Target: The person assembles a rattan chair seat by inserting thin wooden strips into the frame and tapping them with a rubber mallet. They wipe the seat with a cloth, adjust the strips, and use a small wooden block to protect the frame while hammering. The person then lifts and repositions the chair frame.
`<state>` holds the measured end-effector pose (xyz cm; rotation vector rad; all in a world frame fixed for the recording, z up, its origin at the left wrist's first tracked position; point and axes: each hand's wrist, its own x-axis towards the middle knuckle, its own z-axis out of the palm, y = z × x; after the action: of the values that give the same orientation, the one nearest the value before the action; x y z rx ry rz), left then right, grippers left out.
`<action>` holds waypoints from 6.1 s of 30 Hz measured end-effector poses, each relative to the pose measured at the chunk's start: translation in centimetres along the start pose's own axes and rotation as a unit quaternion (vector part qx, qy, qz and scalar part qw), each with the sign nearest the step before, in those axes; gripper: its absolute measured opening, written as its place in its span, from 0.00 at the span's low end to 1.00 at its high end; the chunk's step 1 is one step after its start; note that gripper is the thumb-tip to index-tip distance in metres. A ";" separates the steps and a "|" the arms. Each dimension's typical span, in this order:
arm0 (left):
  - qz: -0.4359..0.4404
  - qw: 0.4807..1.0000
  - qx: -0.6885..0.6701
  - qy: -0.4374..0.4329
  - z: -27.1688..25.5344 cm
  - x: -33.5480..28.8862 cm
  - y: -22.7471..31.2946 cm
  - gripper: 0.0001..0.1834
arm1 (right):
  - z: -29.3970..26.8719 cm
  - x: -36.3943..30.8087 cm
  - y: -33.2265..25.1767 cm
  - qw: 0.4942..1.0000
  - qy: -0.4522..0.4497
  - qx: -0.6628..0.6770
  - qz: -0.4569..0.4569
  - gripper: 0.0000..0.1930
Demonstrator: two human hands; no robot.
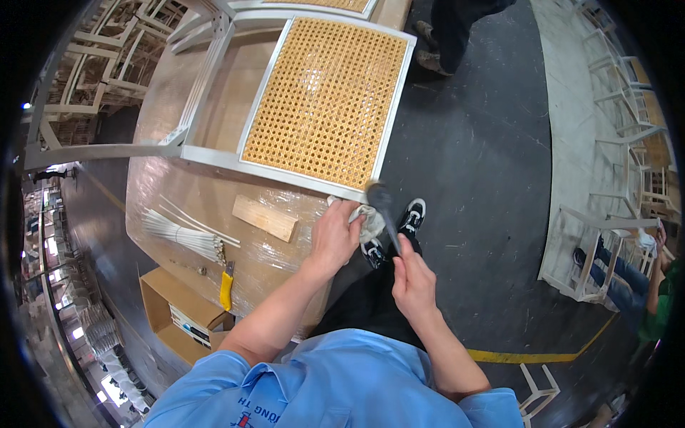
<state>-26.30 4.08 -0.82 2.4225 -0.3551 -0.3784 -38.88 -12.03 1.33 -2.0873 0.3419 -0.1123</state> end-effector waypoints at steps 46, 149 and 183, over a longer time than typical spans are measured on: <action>0.204 0.927 0.313 -0.036 3.7 29.1 10.8 0.14 | -14.3 11.7 10.8 0.961 0.080 0.140 0.225 0.20; 0.044 0.883 -0.396 0.247 -0.7 -2.3 6.8 0.23 | -19.3 -4.2 13.7 0.940 -0.078 0.228 0.242 0.08; -0.122 0.914 -0.251 0.293 1.6 -4.9 9.5 0.22 | -14.3 4.2 10.1 0.966 -0.193 0.142 0.102 0.10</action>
<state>-32.84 -2.28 4.91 1.9447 0.2858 0.1548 -39.98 -29.91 -0.20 -1.7304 0.2813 0.3460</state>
